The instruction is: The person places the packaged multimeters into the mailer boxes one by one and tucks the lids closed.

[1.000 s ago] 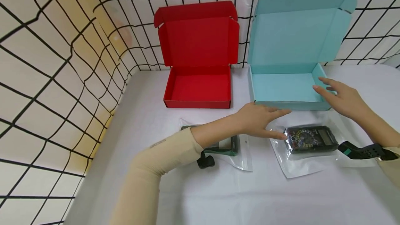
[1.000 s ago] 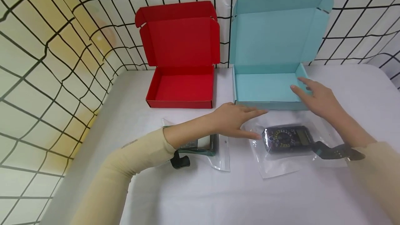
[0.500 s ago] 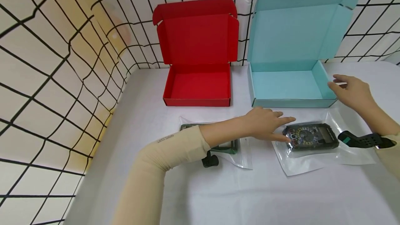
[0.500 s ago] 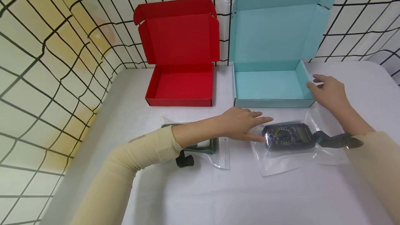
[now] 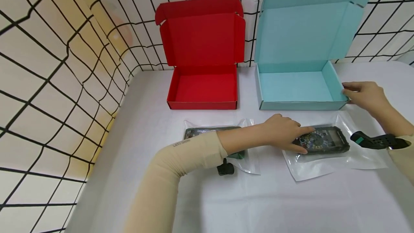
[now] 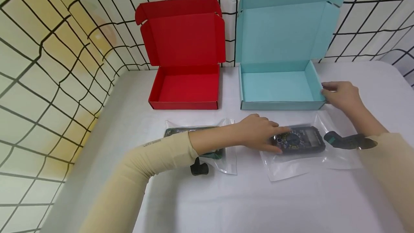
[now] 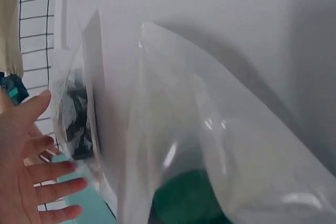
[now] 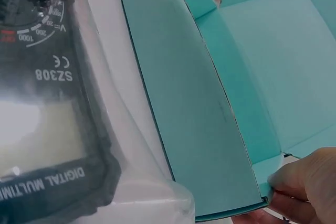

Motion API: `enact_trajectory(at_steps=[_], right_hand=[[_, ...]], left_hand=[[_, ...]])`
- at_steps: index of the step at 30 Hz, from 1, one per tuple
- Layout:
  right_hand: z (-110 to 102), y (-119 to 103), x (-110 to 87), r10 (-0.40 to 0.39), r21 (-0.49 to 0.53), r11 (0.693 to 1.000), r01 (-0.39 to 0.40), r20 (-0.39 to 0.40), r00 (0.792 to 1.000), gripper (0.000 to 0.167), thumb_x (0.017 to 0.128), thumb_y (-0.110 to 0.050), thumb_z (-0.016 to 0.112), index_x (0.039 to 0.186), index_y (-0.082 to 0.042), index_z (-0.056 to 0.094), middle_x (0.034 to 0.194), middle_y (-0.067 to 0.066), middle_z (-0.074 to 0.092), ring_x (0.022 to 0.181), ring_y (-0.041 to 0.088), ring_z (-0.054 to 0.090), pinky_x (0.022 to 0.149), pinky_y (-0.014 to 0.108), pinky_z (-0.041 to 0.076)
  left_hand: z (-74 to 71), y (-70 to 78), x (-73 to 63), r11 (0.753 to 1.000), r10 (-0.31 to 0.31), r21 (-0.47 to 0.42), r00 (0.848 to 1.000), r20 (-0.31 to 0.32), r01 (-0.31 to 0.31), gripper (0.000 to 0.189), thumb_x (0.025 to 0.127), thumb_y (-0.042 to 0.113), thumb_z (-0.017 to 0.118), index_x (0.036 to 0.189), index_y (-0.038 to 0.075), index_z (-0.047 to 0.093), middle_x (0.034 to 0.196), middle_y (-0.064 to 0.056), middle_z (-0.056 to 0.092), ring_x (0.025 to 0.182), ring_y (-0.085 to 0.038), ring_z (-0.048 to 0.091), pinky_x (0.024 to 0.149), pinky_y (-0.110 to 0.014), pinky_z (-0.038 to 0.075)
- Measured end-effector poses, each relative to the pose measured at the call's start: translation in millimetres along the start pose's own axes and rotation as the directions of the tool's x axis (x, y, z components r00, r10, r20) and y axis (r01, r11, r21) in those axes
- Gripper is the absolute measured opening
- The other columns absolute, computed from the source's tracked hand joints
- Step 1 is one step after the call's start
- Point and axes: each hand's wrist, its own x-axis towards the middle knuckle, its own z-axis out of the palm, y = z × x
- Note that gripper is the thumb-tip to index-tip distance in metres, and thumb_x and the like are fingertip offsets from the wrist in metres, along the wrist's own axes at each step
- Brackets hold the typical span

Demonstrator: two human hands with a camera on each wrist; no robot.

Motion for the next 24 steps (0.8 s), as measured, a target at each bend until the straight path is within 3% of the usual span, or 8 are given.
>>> enact_trajectory(at_steps=[3, 6, 8, 10, 14, 18, 24], right_hand=[[-0.4, 7.5, 4.9, 0.0, 0.015, 1.0, 0.0, 0.005, 1.0, 0.076, 0.09, -0.055, 0.04, 0.138, 0.003, 0.035, 0.126, 0.036, 0.045, 0.086, 0.038, 0.062, 0.068, 0.049, 0.053], [-2.3, 7.0, 3.3, 0.007, 0.046, 0.999, -0.008, 0.02, 1.0, 0.079, 0.088, -0.058, 0.042, 0.138, 0.003, 0.036, 0.128, 0.036, 0.044, 0.076, 0.017, 0.064, 0.065, 0.04, 0.055], [-2.6, 6.8, 2.2, 0.008, 0.068, 0.998, -0.01, 0.026, 1.0, 0.08, 0.087, -0.059, 0.043, 0.138, 0.002, 0.035, 0.129, 0.035, 0.042, 0.075, 0.011, 0.063, 0.064, 0.037, 0.055], [-1.7, 6.5, 1.4, 0.011, 0.074, 0.997, -0.013, 0.024, 1.0, 0.08, 0.087, -0.059, 0.043, 0.139, 0.002, 0.035, 0.13, 0.035, 0.042, 0.077, 0.015, 0.064, 0.064, 0.036, 0.055], [1.0, 9.7, 4.2, 0.013, 0.072, 0.997, -0.014, 0.016, 1.0, 0.081, 0.086, -0.059, 0.043, 0.14, 0.001, 0.033, 0.131, 0.035, 0.04, 0.097, 0.042, 0.058, 0.065, 0.037, 0.055], [1.2, 13.7, 8.8, 0.009, 0.062, 0.998, -0.011, 0.027, 1.0, 0.084, 0.084, -0.061, 0.046, 0.139, 0.001, 0.034, 0.131, 0.035, 0.04, 0.098, 0.042, 0.058, 0.065, 0.038, 0.055], [-3.8, 10.1, 8.5, 0.007, 0.06, 0.998, -0.009, 0.035, 0.999, 0.083, 0.083, -0.056, 0.054, 0.136, 0.005, 0.037, 0.127, 0.037, 0.043, 0.086, 0.037, 0.064, 0.066, 0.043, 0.054]], left_hand=[[-0.5, 4.8, 5.6, 1.0, -0.015, -0.02, 1.0, 0.011, 0.015, 0.076, 0.081, 0.072, 0.041, 0.146, 0.04, 0.015, 0.121, 0.017, 0.055, 0.096, -0.001, 0.056, 0.061, -0.022, 0.044], [-0.1, 8.9, 11.9, 0.998, -0.046, -0.035, 0.998, 0.03, 0.047, 0.081, 0.079, 0.072, 0.044, 0.146, 0.041, 0.01, 0.121, 0.017, 0.055, 0.096, -0.002, 0.055, 0.062, -0.022, 0.044], [-0.2, 11.5, 15.8, 0.995, -0.078, -0.051, 0.996, 0.044, 0.08, 0.085, 0.078, 0.072, 0.047, 0.146, 0.041, 0.007, 0.122, 0.018, 0.053, 0.097, -0.002, 0.054, 0.064, -0.022, 0.044], [-0.3, 13.6, 19.2, 0.991, -0.104, -0.074, 0.993, 0.052, 0.108, 0.088, 0.077, 0.072, 0.049, 0.146, 0.04, 0.006, 0.122, 0.019, 0.052, 0.1, 0.0, 0.053, 0.065, -0.022, 0.044], [0.1, 17.6, 25.3, 0.979, -0.148, -0.127, 0.986, 0.071, 0.156, 0.093, 0.073, 0.072, 0.054, 0.147, 0.034, 0.012, 0.12, 0.018, 0.053, 0.1, 0.001, 0.053, 0.067, -0.022, 0.046], [2.5, 20.9, 30.9, 0.971, -0.176, -0.149, 0.982, 0.073, 0.186, 0.09, 0.069, 0.073, 0.057, 0.142, 0.028, 0.028, 0.119, 0.015, 0.054, 0.102, 0.0, 0.053, 0.07, -0.022, 0.047], [3.2, 25.1, 34.5, 0.976, -0.193, -0.096, 0.98, 0.05, 0.197, 0.087, 0.066, 0.076, 0.057, 0.135, 0.027, 0.036, 0.117, 0.015, 0.053, 0.101, 0.0, 0.053, 0.072, -0.022, 0.047]])
